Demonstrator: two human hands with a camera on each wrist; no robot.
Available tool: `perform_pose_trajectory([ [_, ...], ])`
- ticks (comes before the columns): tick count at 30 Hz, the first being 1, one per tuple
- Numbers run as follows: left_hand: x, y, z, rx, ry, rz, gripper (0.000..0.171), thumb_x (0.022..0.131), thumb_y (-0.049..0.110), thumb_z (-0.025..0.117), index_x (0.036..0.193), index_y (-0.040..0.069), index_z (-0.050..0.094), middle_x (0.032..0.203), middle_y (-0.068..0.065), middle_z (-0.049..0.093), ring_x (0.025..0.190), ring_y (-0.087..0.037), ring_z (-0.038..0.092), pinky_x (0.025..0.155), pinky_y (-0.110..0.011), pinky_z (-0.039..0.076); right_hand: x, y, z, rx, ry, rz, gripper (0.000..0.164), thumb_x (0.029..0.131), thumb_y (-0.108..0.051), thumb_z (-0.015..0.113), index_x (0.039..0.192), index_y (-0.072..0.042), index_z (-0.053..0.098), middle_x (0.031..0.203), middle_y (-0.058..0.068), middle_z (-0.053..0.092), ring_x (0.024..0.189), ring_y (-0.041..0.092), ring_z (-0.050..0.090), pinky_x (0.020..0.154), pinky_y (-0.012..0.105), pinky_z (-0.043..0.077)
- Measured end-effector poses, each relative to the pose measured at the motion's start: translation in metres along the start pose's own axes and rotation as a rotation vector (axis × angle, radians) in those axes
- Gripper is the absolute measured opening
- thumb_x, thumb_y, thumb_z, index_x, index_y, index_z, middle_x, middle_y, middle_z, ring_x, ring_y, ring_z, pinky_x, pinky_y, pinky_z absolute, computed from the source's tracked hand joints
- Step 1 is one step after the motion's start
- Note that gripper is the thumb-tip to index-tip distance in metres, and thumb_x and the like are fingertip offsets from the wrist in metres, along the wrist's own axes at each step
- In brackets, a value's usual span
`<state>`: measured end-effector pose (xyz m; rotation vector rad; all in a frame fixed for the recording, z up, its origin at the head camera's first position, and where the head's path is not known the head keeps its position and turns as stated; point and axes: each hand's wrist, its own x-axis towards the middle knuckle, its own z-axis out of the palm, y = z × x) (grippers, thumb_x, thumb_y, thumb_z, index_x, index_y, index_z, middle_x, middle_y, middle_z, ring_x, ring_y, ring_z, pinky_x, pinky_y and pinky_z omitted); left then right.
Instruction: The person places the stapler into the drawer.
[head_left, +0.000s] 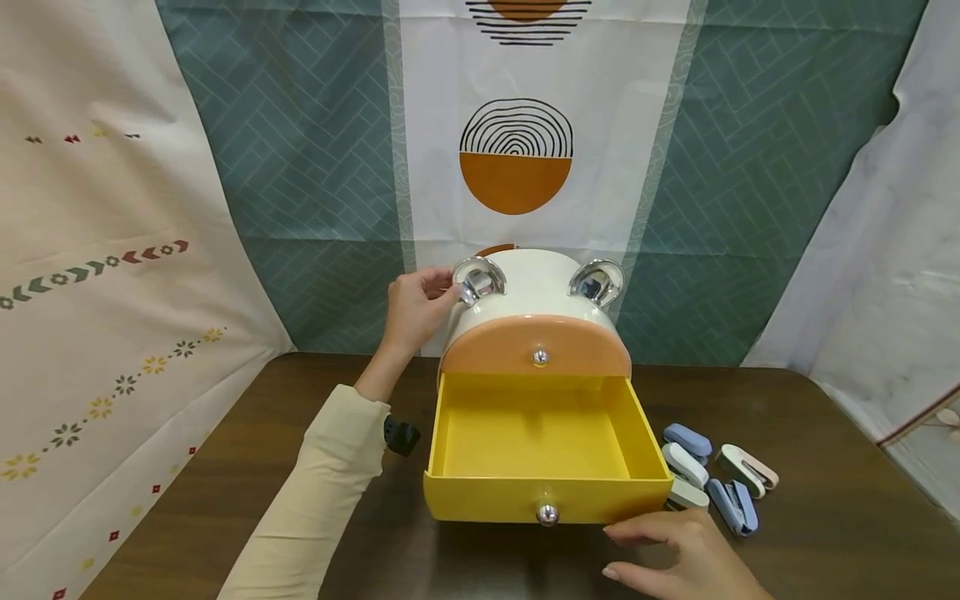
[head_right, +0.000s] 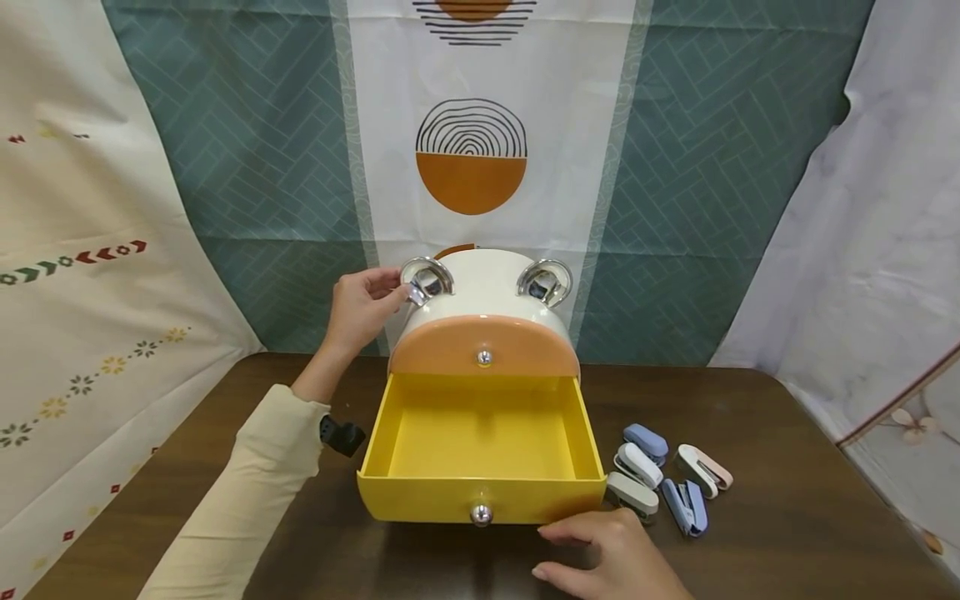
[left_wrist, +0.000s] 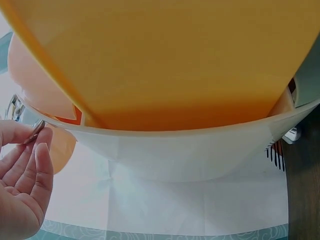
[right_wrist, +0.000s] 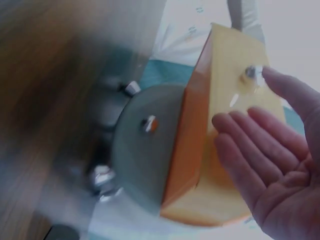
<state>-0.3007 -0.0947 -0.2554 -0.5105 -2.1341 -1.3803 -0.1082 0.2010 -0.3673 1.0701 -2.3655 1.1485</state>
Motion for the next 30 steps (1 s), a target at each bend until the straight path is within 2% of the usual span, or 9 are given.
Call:
perform_pose_trajectory([
  [3,-0.001,0.0,0.001,-0.003,0.002,-0.001,0.024,0.08,0.007,0.064,0.1,-0.006,0.067,0.091,-0.018,0.068,0.081,-0.025,0.066,0.074,-0.033,0.054,-0.009,0.01,-0.011,0.067,-0.066,-0.018,0.027,0.071,-0.005,0.075,0.096,-0.012,0.069,0.09,-0.004,0.069,0.077,0.005,0.064,0.066,0.013,0.049],
  [6,-0.001,-0.001,0.002,-0.005,0.004,0.006,0.024,0.08,0.007,0.064,0.1,-0.006,0.067,0.09,-0.018,0.068,0.081,-0.025,0.066,0.073,-0.033,0.054,-0.017,0.02,-0.021,0.084,-0.091,-0.029,0.029,0.07,0.0,0.074,0.096,-0.011,0.069,0.09,-0.004,0.07,0.077,0.006,0.064,0.065,0.012,0.049],
  [10,0.0,-0.001,0.002,-0.002,0.008,0.017,0.024,0.08,0.007,0.064,0.1,-0.006,0.067,0.09,-0.018,0.068,0.081,-0.025,0.066,0.073,-0.033,0.054,-0.023,0.035,-0.031,0.01,-0.011,-0.012,0.031,0.065,0.004,0.076,0.091,-0.012,0.07,0.086,-0.007,0.069,0.072,0.004,0.063,0.063,0.01,0.047],
  [14,0.001,-0.002,0.001,-0.001,0.009,0.019,0.024,0.08,0.007,0.064,0.1,-0.006,0.067,0.09,-0.018,0.068,0.081,-0.025,0.066,0.073,-0.034,0.054,-0.025,0.052,-0.041,-0.054,0.075,0.099,0.029,0.064,0.005,0.076,0.087,-0.01,0.07,0.083,-0.012,0.068,0.07,0.0,0.062,0.059,0.012,0.048],
  [18,0.0,-0.002,0.001,0.003,-0.001,0.013,0.024,0.081,0.008,0.063,0.1,-0.006,0.067,0.09,-0.018,0.068,0.081,-0.025,0.066,0.073,-0.034,0.054,-0.029,0.07,-0.049,-0.099,0.104,0.202,0.023,0.065,0.005,0.075,0.085,-0.005,0.069,0.082,-0.011,0.067,0.069,-0.001,0.061,0.057,0.014,0.049],
  [24,0.0,-0.001,0.001,0.007,-0.001,0.014,0.024,0.081,0.008,0.063,0.1,-0.006,0.067,0.09,-0.018,0.068,0.081,-0.025,0.066,0.073,-0.034,0.054,-0.031,0.091,-0.057,-0.172,0.069,0.317,0.021,0.066,-0.002,0.077,0.084,0.003,0.068,0.078,0.001,0.067,0.067,-0.003,0.059,0.054,0.018,0.051],
  [30,0.0,0.0,0.0,0.009,-0.001,0.012,0.024,0.081,0.008,0.063,0.1,-0.006,0.067,0.09,-0.018,0.068,0.081,-0.025,0.066,0.074,-0.034,0.054,-0.03,0.098,-0.061,-0.263,0.001,0.49,0.025,0.067,-0.014,0.079,0.087,-0.002,0.07,0.082,0.006,0.068,0.069,-0.004,0.058,0.057,0.02,0.052],
])
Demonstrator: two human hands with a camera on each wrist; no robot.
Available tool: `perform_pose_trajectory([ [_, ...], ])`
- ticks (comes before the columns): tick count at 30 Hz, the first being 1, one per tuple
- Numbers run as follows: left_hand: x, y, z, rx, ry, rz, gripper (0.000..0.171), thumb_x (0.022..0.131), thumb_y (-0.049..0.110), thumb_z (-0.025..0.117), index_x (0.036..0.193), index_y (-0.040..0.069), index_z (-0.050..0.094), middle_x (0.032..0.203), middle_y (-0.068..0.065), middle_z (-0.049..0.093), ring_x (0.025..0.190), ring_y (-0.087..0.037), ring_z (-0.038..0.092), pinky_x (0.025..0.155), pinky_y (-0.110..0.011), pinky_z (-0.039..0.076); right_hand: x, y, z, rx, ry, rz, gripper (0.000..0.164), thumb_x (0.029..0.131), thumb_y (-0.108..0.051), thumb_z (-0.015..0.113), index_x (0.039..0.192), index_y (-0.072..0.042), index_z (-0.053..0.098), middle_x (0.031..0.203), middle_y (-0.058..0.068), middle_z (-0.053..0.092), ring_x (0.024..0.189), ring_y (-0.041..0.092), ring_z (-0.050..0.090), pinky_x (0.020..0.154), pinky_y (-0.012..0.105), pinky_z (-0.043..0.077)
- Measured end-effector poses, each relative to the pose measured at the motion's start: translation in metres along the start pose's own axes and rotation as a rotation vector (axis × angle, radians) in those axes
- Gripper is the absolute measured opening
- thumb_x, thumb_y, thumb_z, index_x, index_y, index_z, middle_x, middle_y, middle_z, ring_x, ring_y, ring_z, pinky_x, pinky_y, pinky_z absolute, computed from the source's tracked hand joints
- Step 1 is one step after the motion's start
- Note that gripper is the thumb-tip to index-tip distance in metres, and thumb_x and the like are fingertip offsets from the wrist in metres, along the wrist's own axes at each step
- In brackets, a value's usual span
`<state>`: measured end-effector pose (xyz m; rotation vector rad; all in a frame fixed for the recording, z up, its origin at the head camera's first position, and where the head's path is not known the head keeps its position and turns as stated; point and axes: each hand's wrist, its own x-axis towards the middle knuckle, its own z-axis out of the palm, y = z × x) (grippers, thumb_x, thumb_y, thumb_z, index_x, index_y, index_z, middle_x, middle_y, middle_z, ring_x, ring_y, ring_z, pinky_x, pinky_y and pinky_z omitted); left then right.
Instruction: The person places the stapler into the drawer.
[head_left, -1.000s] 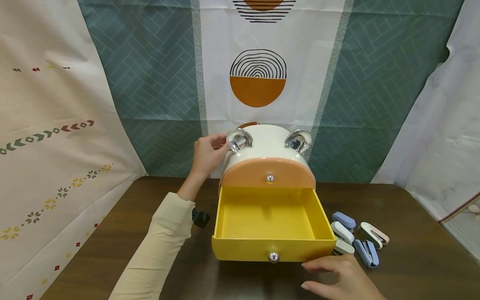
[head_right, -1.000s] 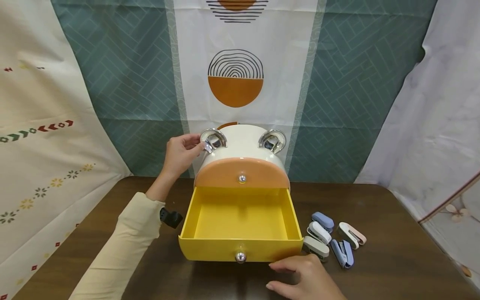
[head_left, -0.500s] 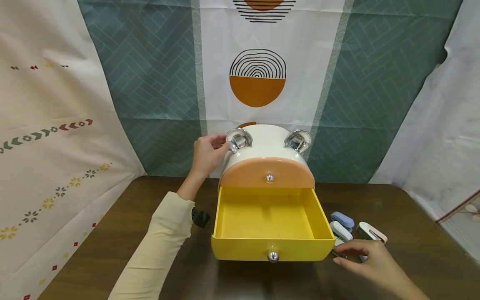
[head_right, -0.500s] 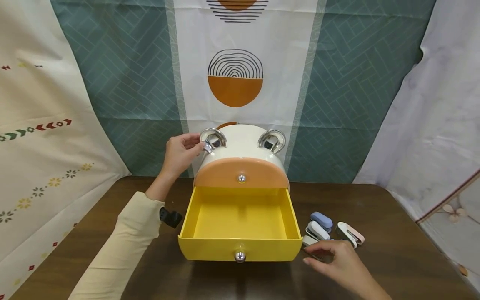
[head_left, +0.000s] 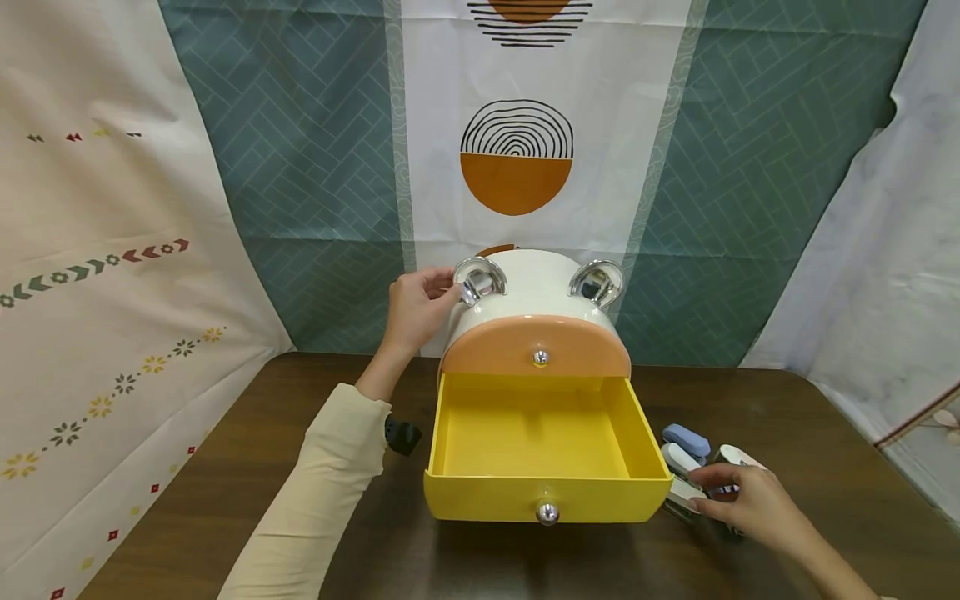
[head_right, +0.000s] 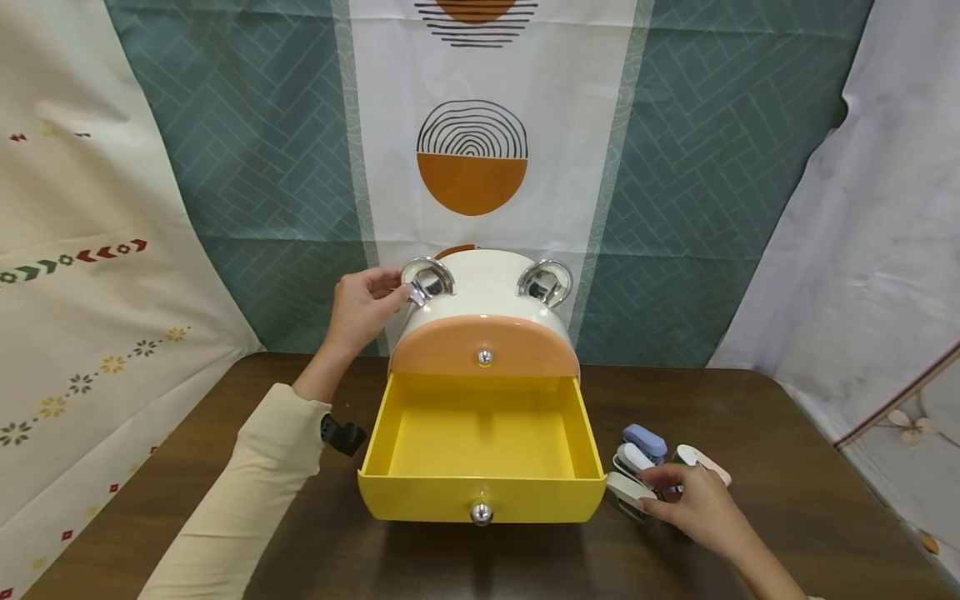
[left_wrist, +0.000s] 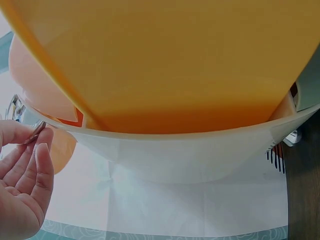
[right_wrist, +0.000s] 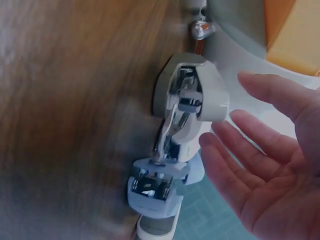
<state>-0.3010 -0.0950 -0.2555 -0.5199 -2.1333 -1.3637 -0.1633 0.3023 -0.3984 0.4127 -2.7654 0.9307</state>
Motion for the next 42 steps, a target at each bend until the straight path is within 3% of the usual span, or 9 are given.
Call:
perform_pose_trajectory([
  [6,0.0,0.0,0.0,-0.008,-0.002,-0.009,0.024,0.081,0.008,0.063,0.1,-0.006,0.066,0.091,-0.018,0.068,0.082,-0.026,0.066,0.074,-0.034,0.053,0.003,0.004,-0.001,-0.112,-0.067,0.037,0.026,0.068,-0.022,0.078,0.088,-0.007,0.07,0.079,-0.001,0.068,0.066,-0.003,0.055,0.059,0.019,0.048],
  [10,0.0,0.001,0.0,-0.006,-0.003,-0.009,0.024,0.081,0.008,0.063,0.1,-0.007,0.066,0.091,-0.019,0.068,0.082,-0.026,0.066,0.075,-0.034,0.053,0.003,0.005,0.0,-0.146,-0.086,0.051,0.025,0.067,-0.023,0.078,0.086,-0.008,0.071,0.074,-0.006,0.067,0.064,-0.005,0.053,0.071,0.033,0.036],
  [13,0.0,0.001,0.0,-0.001,-0.002,-0.01,0.024,0.081,0.008,0.063,0.101,-0.007,0.066,0.092,-0.019,0.068,0.083,-0.026,0.066,0.075,-0.034,0.053,0.004,0.005,0.0,-0.151,-0.096,0.066,0.025,0.067,-0.023,0.078,0.086,-0.008,0.071,0.073,-0.006,0.066,0.064,-0.004,0.055,0.071,0.038,0.029],
  [22,0.001,0.001,-0.001,-0.011,0.0,-0.012,0.024,0.081,0.008,0.063,0.1,-0.007,0.066,0.091,-0.019,0.068,0.083,-0.026,0.066,0.075,-0.033,0.053,0.005,0.004,0.001,-0.139,-0.097,0.085,0.027,0.068,-0.025,0.077,0.086,-0.006,0.072,0.072,-0.004,0.068,0.063,-0.003,0.058,0.073,0.036,0.034],
  [25,0.001,0.001,-0.001,-0.015,-0.001,-0.009,0.024,0.081,0.008,0.064,0.099,-0.007,0.066,0.091,-0.019,0.068,0.082,-0.026,0.066,0.074,-0.033,0.054,0.003,0.005,0.0,-0.106,-0.093,0.079,0.026,0.07,-0.023,0.076,0.087,-0.004,0.072,0.072,-0.003,0.068,0.062,-0.003,0.057,0.065,0.024,0.044],
  [28,0.0,0.002,0.0,-0.018,-0.003,-0.013,0.024,0.081,0.009,0.063,0.099,-0.007,0.067,0.09,-0.019,0.068,0.081,-0.026,0.066,0.074,-0.034,0.054,0.001,0.002,-0.002,-0.079,-0.076,0.087,0.024,0.072,-0.021,0.075,0.088,-0.004,0.072,0.072,-0.004,0.068,0.061,-0.004,0.055,0.052,0.02,0.047],
  [33,0.0,0.002,-0.001,-0.007,-0.005,-0.022,0.024,0.081,0.009,0.063,0.1,-0.007,0.066,0.091,-0.019,0.068,0.082,-0.026,0.066,0.075,-0.034,0.054,-0.003,-0.007,-0.006,-0.053,0.01,0.058,0.021,0.069,-0.015,0.077,0.085,-0.003,0.072,0.067,-0.009,0.065,0.059,-0.005,0.052,0.046,0.02,0.044],
  [37,0.0,0.002,-0.001,0.001,-0.002,-0.024,0.024,0.081,0.009,0.063,0.1,-0.006,0.066,0.091,-0.018,0.068,0.082,-0.026,0.066,0.075,-0.034,0.053,-0.004,-0.013,-0.012,-0.029,0.087,0.018,0.019,0.067,-0.01,0.078,0.083,-0.002,0.072,0.066,-0.012,0.063,0.057,-0.004,0.052,0.046,0.017,0.045],
  [42,-0.001,0.002,-0.001,-0.001,-0.007,-0.029,0.024,0.081,0.009,0.063,0.1,-0.006,0.067,0.091,-0.018,0.068,0.082,-0.025,0.066,0.075,-0.033,0.053,-0.009,-0.02,-0.022,-0.007,0.175,-0.007,0.018,0.067,-0.008,0.078,0.084,-0.008,0.073,0.077,-0.02,0.063,0.059,-0.004,0.052,0.047,0.014,0.044],
])
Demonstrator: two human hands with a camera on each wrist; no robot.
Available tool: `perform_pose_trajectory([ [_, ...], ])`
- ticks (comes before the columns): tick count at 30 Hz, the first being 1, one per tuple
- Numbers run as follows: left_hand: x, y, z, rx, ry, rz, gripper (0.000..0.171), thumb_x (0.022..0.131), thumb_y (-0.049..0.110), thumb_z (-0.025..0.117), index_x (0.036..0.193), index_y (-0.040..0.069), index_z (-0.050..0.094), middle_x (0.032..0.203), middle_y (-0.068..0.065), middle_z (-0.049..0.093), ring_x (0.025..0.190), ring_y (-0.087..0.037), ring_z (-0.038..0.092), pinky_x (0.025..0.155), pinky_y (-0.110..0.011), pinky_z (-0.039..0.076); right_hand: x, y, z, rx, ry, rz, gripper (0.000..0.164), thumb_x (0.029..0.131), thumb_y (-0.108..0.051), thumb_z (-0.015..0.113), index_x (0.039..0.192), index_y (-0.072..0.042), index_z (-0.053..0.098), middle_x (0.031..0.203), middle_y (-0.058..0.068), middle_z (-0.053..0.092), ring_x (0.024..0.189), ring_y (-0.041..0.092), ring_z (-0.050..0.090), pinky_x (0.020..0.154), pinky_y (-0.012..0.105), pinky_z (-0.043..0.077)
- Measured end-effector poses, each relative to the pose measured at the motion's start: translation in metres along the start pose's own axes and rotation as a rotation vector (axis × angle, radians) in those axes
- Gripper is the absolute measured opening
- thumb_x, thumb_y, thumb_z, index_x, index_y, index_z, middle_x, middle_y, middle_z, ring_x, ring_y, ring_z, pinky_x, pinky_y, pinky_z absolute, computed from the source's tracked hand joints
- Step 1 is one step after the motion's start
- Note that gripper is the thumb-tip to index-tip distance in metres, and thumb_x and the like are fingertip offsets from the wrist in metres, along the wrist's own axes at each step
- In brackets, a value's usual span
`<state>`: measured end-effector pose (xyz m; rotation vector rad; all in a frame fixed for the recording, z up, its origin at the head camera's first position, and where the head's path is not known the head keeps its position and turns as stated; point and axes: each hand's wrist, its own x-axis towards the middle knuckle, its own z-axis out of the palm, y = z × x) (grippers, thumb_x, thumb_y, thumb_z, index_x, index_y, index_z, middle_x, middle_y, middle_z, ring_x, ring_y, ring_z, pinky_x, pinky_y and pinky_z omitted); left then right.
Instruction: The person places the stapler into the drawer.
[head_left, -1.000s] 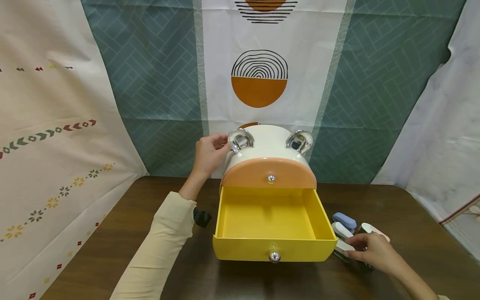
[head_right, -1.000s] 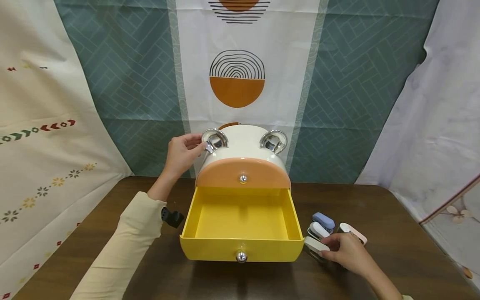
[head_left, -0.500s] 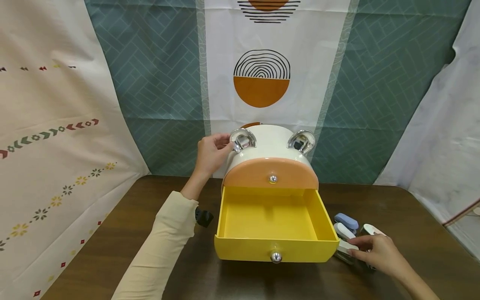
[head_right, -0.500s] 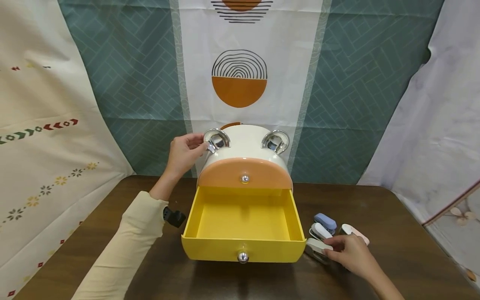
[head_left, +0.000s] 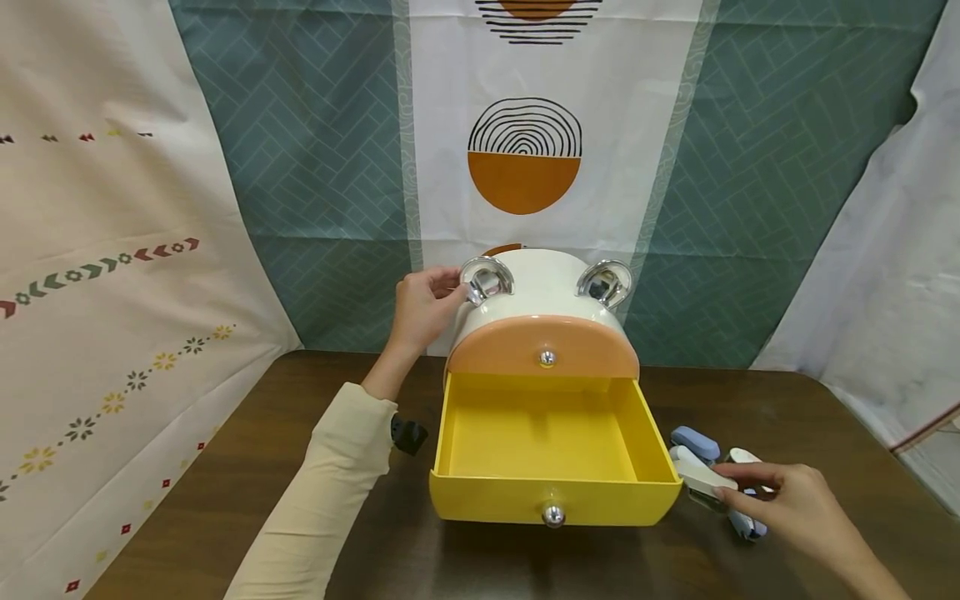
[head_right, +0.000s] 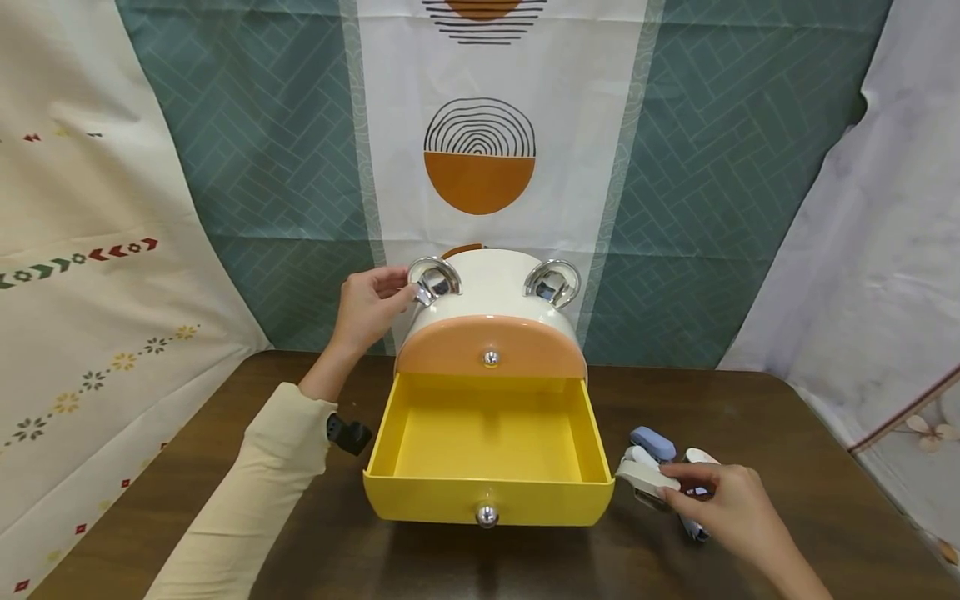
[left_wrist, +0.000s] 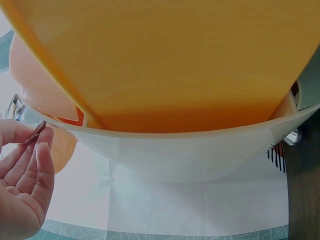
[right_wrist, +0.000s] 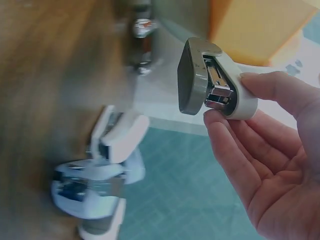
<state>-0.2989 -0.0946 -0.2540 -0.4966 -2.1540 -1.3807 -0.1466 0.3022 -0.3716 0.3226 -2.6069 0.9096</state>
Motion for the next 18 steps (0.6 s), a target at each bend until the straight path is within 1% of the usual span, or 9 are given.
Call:
perform_pose_trajectory([
  [5,0.0,0.0,0.0,-0.009,-0.001,0.002,0.024,0.081,0.009,0.063,0.1,-0.006,0.066,0.091,-0.018,0.068,0.082,-0.025,0.066,0.075,-0.033,0.053,-0.002,-0.012,-0.015,0.05,0.083,-0.028,0.021,0.066,-0.002,0.077,0.087,-0.005,0.072,0.088,-0.032,0.058,0.062,-0.006,0.057,0.05,0.012,0.046],
  [7,0.0,0.0,0.0,-0.012,-0.001,0.003,0.024,0.081,0.009,0.063,0.1,-0.006,0.066,0.091,-0.018,0.068,0.081,-0.026,0.066,0.074,-0.033,0.054,-0.003,-0.016,-0.02,0.056,0.103,-0.031,0.022,0.067,-0.001,0.076,0.089,-0.004,0.072,0.089,-0.032,0.058,0.063,-0.006,0.059,0.051,0.011,0.046],
  [13,0.001,0.001,0.0,-0.008,0.001,0.004,0.025,0.081,0.008,0.063,0.101,-0.006,0.066,0.09,-0.019,0.068,0.081,-0.026,0.066,0.074,-0.033,0.054,-0.006,-0.027,-0.033,0.036,0.128,0.0,0.022,0.071,-0.002,0.074,0.092,-0.005,0.071,0.086,-0.028,0.061,0.064,-0.008,0.06,0.051,0.011,0.047],
  [18,0.0,0.0,0.0,-0.006,0.002,0.007,0.025,0.081,0.009,0.063,0.101,-0.007,0.066,0.09,-0.019,0.068,0.081,-0.026,0.066,0.074,-0.034,0.054,-0.008,-0.037,-0.04,0.014,0.167,0.011,0.022,0.072,-0.004,0.074,0.094,-0.004,0.07,0.086,-0.03,0.059,0.06,-0.006,0.06,0.05,0.012,0.047],
])
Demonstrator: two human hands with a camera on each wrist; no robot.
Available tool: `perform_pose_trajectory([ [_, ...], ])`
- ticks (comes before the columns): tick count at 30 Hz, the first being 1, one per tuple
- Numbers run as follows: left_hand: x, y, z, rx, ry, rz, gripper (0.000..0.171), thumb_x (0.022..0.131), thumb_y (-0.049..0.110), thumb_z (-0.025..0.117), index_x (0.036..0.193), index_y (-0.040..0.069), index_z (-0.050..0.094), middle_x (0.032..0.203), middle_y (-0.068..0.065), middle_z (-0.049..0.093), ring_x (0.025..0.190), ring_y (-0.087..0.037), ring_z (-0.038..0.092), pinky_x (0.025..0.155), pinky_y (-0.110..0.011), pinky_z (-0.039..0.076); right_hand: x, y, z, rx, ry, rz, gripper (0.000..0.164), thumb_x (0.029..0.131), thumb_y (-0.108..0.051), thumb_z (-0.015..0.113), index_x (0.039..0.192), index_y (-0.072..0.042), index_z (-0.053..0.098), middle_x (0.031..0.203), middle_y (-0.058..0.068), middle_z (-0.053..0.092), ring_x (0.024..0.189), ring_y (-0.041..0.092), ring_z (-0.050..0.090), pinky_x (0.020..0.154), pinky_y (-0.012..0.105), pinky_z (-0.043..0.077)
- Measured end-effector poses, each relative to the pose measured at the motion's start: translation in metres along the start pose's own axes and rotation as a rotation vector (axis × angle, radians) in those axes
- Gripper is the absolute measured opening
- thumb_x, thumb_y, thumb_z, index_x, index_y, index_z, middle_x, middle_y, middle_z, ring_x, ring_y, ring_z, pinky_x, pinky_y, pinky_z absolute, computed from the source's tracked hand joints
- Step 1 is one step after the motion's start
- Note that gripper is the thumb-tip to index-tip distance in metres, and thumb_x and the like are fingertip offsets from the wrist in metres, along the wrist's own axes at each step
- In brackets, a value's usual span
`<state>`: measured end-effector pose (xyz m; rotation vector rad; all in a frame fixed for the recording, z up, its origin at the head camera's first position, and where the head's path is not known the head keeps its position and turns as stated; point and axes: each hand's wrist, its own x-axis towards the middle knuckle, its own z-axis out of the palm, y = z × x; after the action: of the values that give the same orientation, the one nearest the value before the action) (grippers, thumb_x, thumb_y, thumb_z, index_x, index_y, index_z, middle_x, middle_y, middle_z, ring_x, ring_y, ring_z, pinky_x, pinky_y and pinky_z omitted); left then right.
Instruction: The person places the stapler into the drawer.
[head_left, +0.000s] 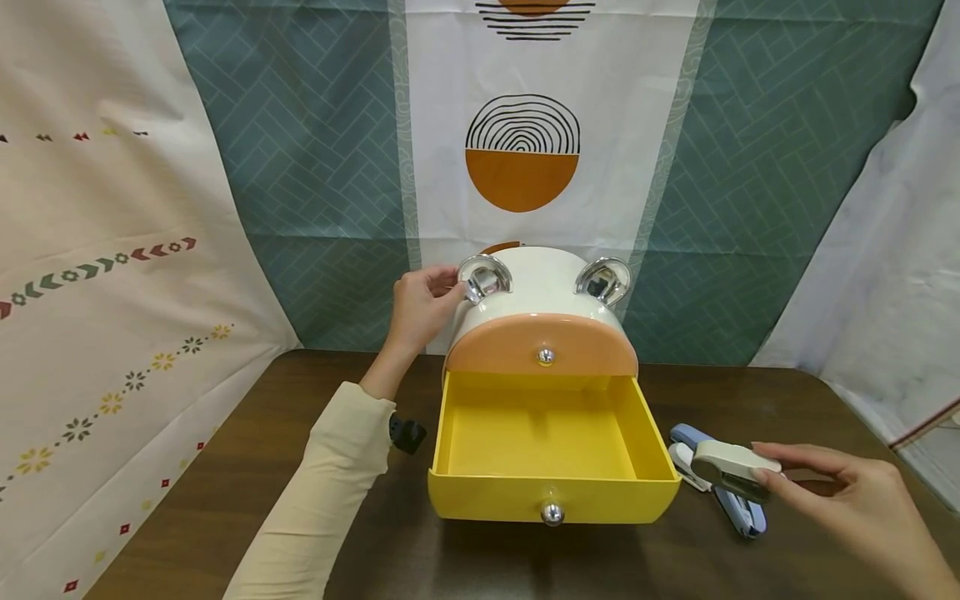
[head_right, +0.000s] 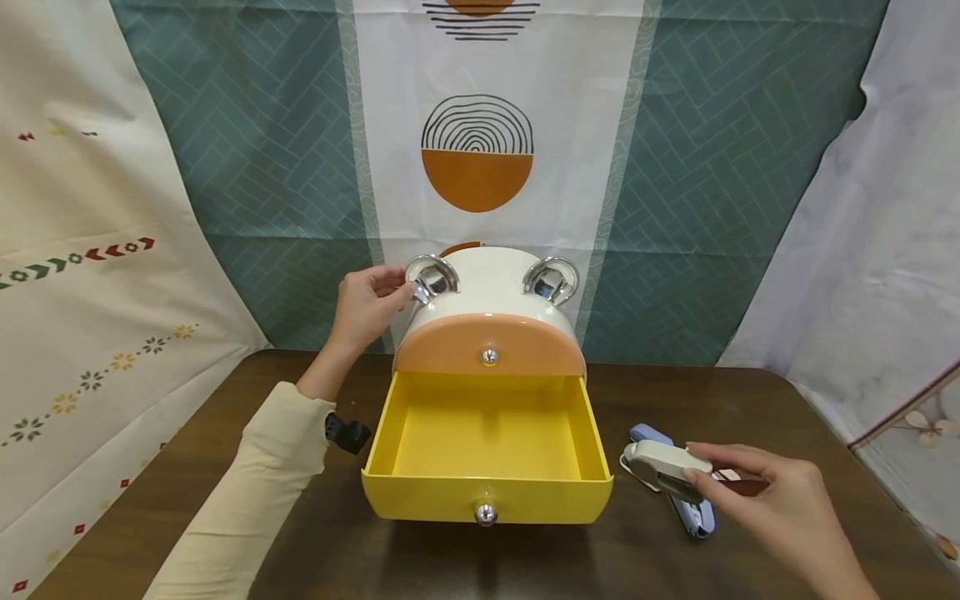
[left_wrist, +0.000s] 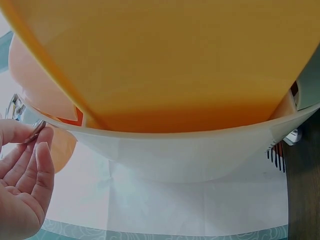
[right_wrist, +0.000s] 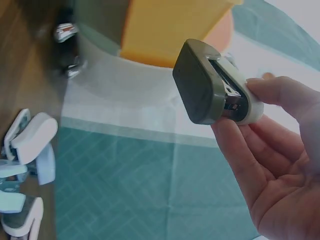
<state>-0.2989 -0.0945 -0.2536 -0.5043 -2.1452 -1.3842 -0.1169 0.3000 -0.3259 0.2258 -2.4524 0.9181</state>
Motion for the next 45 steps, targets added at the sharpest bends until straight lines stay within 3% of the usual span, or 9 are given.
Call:
perform_pose_trajectory([
  [8,0.0,0.0,0.001,-0.002,-0.001,-0.006,0.025,0.081,0.008,0.063,0.101,-0.007,0.066,0.091,-0.019,0.068,0.081,-0.026,0.066,0.074,-0.034,0.054,0.002,-0.015,-0.008,0.104,0.066,-0.071,0.03,0.069,0.011,0.071,0.098,0.003,0.068,0.095,-0.024,0.063,0.064,-0.003,0.063,0.053,0.012,0.048],
  [15,0.0,0.0,0.0,-0.006,-0.003,-0.004,0.025,0.081,0.008,0.063,0.101,-0.007,0.066,0.091,-0.019,0.068,0.082,-0.026,0.066,0.074,-0.033,0.053,0.006,-0.038,-0.007,0.118,0.101,-0.117,0.034,0.065,0.016,0.071,0.096,0.004,0.068,0.095,-0.022,0.063,0.064,-0.003,0.062,0.053,0.013,0.049],
  [20,0.0,0.0,0.001,-0.009,-0.001,0.002,0.025,0.081,0.008,0.063,0.1,-0.007,0.066,0.091,-0.019,0.068,0.082,-0.026,0.066,0.074,-0.033,0.054,0.011,-0.054,-0.002,0.22,0.09,-0.175,0.036,0.062,0.021,0.069,0.095,0.008,0.067,0.095,-0.011,0.067,0.065,0.002,0.062,0.054,0.015,0.05],
  [33,0.0,-0.003,0.0,-0.011,0.001,0.0,0.024,0.081,0.008,0.063,0.101,-0.006,0.066,0.091,-0.018,0.068,0.082,-0.025,0.066,0.075,-0.033,0.053,0.026,-0.083,0.033,0.393,-0.006,-0.274,0.036,0.061,0.021,0.07,0.093,0.004,0.069,0.093,-0.006,0.068,0.066,0.006,0.062,0.053,0.017,0.05],
  [40,0.001,-0.002,0.0,-0.008,0.006,-0.002,0.024,0.081,0.008,0.063,0.1,-0.007,0.066,0.091,-0.019,0.068,0.082,-0.026,0.066,0.075,-0.033,0.053,0.035,-0.097,0.051,0.364,-0.096,-0.259,0.03,0.066,0.011,0.073,0.093,-0.001,0.07,0.09,-0.008,0.067,0.066,0.006,0.063,0.056,0.02,0.052],
  [45,0.001,-0.002,0.0,-0.01,0.002,0.006,0.025,0.081,0.007,0.063,0.101,-0.007,0.066,0.09,-0.019,0.068,0.081,-0.026,0.066,0.075,-0.033,0.053,0.04,-0.104,0.062,0.317,-0.175,-0.214,0.025,0.07,-0.001,0.075,0.095,-0.002,0.071,0.09,0.002,0.069,0.072,0.004,0.063,0.058,0.021,0.053],
])
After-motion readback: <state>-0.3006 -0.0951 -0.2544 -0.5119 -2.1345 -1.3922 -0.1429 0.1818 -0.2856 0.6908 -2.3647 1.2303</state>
